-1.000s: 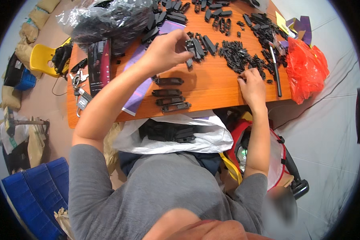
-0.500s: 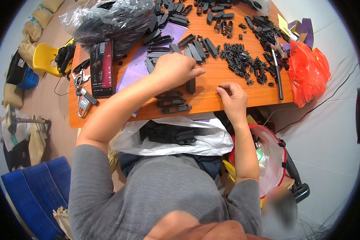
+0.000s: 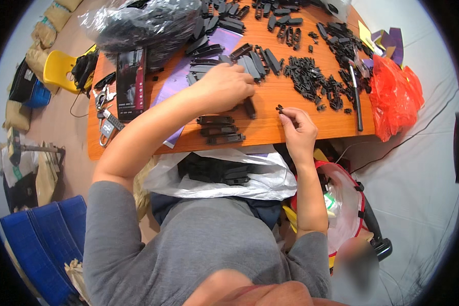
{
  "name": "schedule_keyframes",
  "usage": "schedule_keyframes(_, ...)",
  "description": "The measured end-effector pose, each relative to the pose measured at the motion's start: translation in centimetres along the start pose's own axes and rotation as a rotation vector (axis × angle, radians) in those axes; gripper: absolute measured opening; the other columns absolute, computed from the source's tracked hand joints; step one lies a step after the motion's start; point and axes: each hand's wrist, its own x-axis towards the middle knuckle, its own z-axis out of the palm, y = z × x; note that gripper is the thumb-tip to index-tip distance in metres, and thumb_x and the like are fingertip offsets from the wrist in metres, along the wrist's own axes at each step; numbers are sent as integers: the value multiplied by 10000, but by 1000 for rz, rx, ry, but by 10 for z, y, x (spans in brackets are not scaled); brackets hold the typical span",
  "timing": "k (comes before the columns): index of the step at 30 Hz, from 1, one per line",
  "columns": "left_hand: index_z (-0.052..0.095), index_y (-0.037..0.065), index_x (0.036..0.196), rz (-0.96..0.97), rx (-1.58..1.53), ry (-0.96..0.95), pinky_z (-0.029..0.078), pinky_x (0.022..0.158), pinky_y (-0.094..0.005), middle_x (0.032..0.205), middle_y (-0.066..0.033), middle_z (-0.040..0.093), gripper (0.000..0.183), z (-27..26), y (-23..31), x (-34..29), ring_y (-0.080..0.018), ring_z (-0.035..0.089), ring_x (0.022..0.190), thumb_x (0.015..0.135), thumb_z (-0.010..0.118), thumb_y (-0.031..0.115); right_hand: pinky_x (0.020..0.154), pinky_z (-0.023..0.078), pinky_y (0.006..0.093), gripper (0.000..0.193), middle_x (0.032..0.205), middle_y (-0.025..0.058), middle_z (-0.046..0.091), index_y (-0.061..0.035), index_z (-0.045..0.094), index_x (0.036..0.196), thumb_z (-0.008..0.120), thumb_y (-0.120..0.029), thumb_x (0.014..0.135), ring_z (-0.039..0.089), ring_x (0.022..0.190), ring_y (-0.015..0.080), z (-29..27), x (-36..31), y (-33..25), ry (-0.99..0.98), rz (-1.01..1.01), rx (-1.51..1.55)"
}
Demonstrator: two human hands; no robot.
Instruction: The person sorts and assembles small black metal or plastic components by hand at a workstation.
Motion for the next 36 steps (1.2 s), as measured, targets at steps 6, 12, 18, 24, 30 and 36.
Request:
schedule_keyframes(6,703,127,924,-27,-89,-11,478,803,-376,928,-7,663,247,11,-2,0,-235,592,943,720,755,258,761,511,378,113,890,140,674,-14,663,871,689,9,763,635,854,312,28,17,-12,-80,-278,-2)
schedule_keyframes(12,714,110,883,-60,-175,37,489,787,-374,887,-24,671,263,12,-8,-3,-249,602,901,697,765,289,757,513,373,120,898,135,675,-7,661,865,676,38,755,639,849,310,30,26,-8,-141,-337,-97)
schedule_keyframes(18,742,118,856,-97,-211,33,515,790,-408,896,-58,704,261,15,-13,-8,-265,638,944,695,758,323,746,509,388,120,892,144,663,-11,651,855,664,38,746,631,845,328,36,25,-14,-139,-323,-65)
schedule_keyframes(24,747,110,807,-61,-150,53,538,722,-424,825,-90,711,240,24,-11,-1,-295,684,878,695,760,322,764,496,395,112,893,144,656,-12,638,855,657,41,758,619,853,330,29,29,-21,-228,-363,-171)
schedule_keyframes(30,751,149,890,-109,-173,-52,512,746,-409,893,-41,703,270,20,-10,0,-266,653,916,691,770,331,762,500,374,89,911,146,664,3,642,871,653,39,791,623,844,306,40,23,-19,-162,-176,-49)
schedule_keyframes(36,733,124,823,-99,-173,-10,512,747,-410,857,-56,700,257,23,-14,-3,-278,660,897,688,764,339,792,494,398,165,960,130,645,8,627,931,630,49,771,603,917,337,38,28,-25,-219,-388,-362)
